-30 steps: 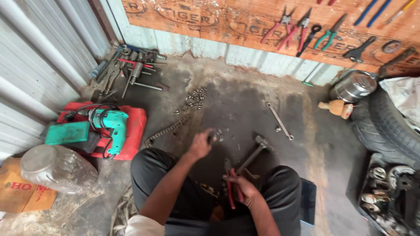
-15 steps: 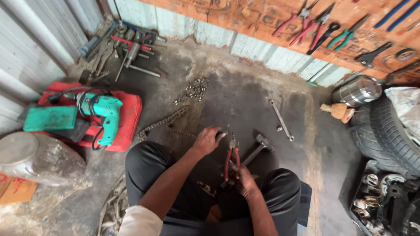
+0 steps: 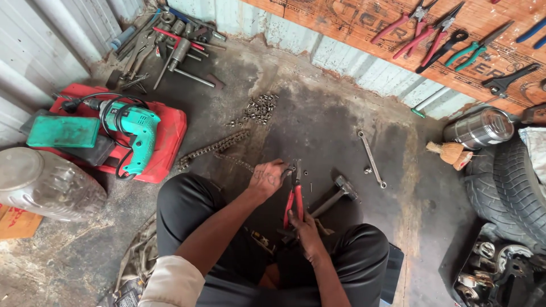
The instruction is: Repairing or reassembling a motorcycle chain using pliers and a hammer.
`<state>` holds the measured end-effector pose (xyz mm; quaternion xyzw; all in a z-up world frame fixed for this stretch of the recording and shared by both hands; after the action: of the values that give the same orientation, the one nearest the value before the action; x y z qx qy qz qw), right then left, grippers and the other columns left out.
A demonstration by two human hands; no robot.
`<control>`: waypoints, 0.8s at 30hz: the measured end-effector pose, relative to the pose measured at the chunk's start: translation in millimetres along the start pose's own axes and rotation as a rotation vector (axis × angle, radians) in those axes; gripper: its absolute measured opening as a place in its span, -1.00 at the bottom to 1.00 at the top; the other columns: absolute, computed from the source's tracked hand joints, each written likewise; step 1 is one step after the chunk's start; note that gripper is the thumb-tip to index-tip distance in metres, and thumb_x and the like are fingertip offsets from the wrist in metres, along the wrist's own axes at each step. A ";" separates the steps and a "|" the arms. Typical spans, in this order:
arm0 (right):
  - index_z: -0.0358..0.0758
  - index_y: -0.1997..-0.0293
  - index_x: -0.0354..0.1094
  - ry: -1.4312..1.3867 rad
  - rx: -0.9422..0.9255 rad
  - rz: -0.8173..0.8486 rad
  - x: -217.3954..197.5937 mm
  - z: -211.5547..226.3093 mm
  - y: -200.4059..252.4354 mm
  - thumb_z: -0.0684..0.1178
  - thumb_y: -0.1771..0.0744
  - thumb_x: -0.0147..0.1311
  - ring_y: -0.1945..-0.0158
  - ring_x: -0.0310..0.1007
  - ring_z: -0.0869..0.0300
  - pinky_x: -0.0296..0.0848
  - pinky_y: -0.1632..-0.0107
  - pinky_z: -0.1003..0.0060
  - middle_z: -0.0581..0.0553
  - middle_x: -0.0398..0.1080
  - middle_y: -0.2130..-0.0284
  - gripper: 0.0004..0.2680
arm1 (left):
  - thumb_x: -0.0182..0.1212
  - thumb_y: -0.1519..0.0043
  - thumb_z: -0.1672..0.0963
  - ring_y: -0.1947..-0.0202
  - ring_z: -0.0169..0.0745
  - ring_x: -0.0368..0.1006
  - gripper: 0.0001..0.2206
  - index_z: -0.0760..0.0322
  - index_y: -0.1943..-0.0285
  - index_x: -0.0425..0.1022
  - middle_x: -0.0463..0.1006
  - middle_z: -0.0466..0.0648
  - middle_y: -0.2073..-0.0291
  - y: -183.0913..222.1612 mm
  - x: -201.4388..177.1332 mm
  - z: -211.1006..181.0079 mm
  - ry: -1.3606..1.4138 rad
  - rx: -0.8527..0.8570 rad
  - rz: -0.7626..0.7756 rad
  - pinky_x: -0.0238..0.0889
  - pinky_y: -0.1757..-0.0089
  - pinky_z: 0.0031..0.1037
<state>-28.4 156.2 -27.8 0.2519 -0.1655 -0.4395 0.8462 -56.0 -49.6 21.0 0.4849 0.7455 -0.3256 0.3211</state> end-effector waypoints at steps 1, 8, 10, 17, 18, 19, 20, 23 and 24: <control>-0.23 -0.21 0.37 0.000 0.001 0.003 3.8 10.0 5.4 0.06 -0.34 0.14 0.31 0.29 0.34 0.30 0.26 0.42 0.08 0.44 0.28 -0.66 | 0.23 -0.20 0.11 0.11 0.09 0.58 -0.74 0.23 -0.05 0.61 0.61 0.01 -0.05 0.2 0.2 0.2 -0.002 -0.002 -0.001 0.43 0.10 -0.19; -0.27 -0.18 0.35 0.182 -0.051 0.051 -3.0 -1.2 -3.2 0.04 -0.36 0.10 0.18 0.35 0.32 0.36 0.03 0.36 0.08 0.41 0.27 -0.69 | 0.20 -0.26 0.09 0.17 0.08 0.59 -0.77 0.26 -0.03 0.60 0.61 0.04 -0.01 1.4 -9.5 -12.6 -0.015 0.039 0.016 0.45 0.13 -0.21; -0.34 -0.14 0.38 0.205 -0.092 0.070 -4.3 -3.2 -4.2 0.03 -0.37 0.10 0.19 0.33 0.29 0.36 0.03 0.34 0.04 0.38 0.30 -0.71 | 0.21 -0.25 0.09 0.20 0.10 0.59 -0.76 0.26 -0.02 0.60 0.61 0.05 0.02 1.5 -11.8 -15.6 -0.027 0.039 0.034 0.44 0.15 -0.19; -0.26 -0.35 0.24 0.335 -0.073 0.039 7.0 19.6 13.1 0.09 -0.37 0.08 0.00 0.39 0.16 0.34 -0.11 0.28 -0.12 0.44 0.06 -0.60 | 0.23 -0.25 0.10 0.20 0.12 0.58 -0.81 0.25 0.03 0.60 0.62 0.02 0.10 3.2 -6.8 -14.5 0.005 0.038 0.078 0.44 0.15 -0.17; -0.22 -0.42 0.17 0.350 -0.067 0.014 9.0 26.0 16.8 0.10 -0.37 0.06 -0.10 0.43 0.14 0.33 -0.18 0.29 -0.15 0.47 -0.05 -0.55 | 0.23 -0.25 0.10 0.20 0.14 0.57 -0.80 0.25 0.02 0.59 0.62 0.04 0.10 3.1 -3.2 -12.7 0.013 0.045 0.085 0.45 0.15 -0.16; -0.22 -0.42 0.17 0.349 -0.066 0.017 11.0 26.1 15.2 0.10 -0.37 0.06 -0.10 0.43 0.14 0.33 -0.18 0.29 -0.15 0.47 -0.05 -0.55 | 0.23 -0.25 0.10 0.20 0.14 0.57 -0.80 0.25 0.02 0.59 0.62 0.04 0.10 3.6 -0.4 -10.4 0.011 0.042 0.086 0.45 0.15 -0.16; -0.20 -0.44 0.14 0.338 -0.025 0.000 10.8 23.3 13.7 0.11 -0.37 0.06 -0.16 0.42 0.11 0.32 -0.22 0.25 -0.19 0.45 -0.12 -0.53 | 0.24 -0.25 0.10 0.16 0.16 0.56 -0.79 0.25 0.00 0.59 0.61 0.06 0.09 4.3 4.5 -6.5 0.019 0.017 0.112 0.44 0.10 -0.15; -0.16 -0.48 0.07 0.297 0.029 -0.007 5.5 12.1 3.7 0.10 -0.35 0.07 -0.27 0.37 0.05 0.28 -0.28 0.20 -0.24 0.39 -0.23 -0.49 | 0.25 -0.21 0.11 0.04 0.19 0.51 -0.73 0.24 -0.08 0.58 0.58 0.11 0.05 7.9 23.7 7.5 0.044 -0.036 0.177 0.40 0.00 -0.14; -0.15 -0.50 0.03 0.268 0.043 0.004 3.6 7.1 -0.4 0.08 -0.34 0.09 -0.32 0.33 0.04 0.25 -0.32 0.18 -0.24 0.35 -0.28 -0.47 | 0.25 -0.19 0.12 -0.04 0.21 0.47 -0.67 0.23 -0.14 0.57 0.55 0.15 0.01 10.1 32.1 13.7 0.061 -0.065 0.214 0.36 -0.06 -0.13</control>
<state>-30.2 151.0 -22.0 0.3258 -0.0609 -0.3967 0.8560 -54.7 -40.8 -14.2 0.5609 0.7090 -0.2500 0.3466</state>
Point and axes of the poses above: each hand's wrist, its own y-axis away from the middle knuckle, its own x-axis out of the palm, z = x × y, the point moved 8 cm from there along -y, towards the middle knuckle
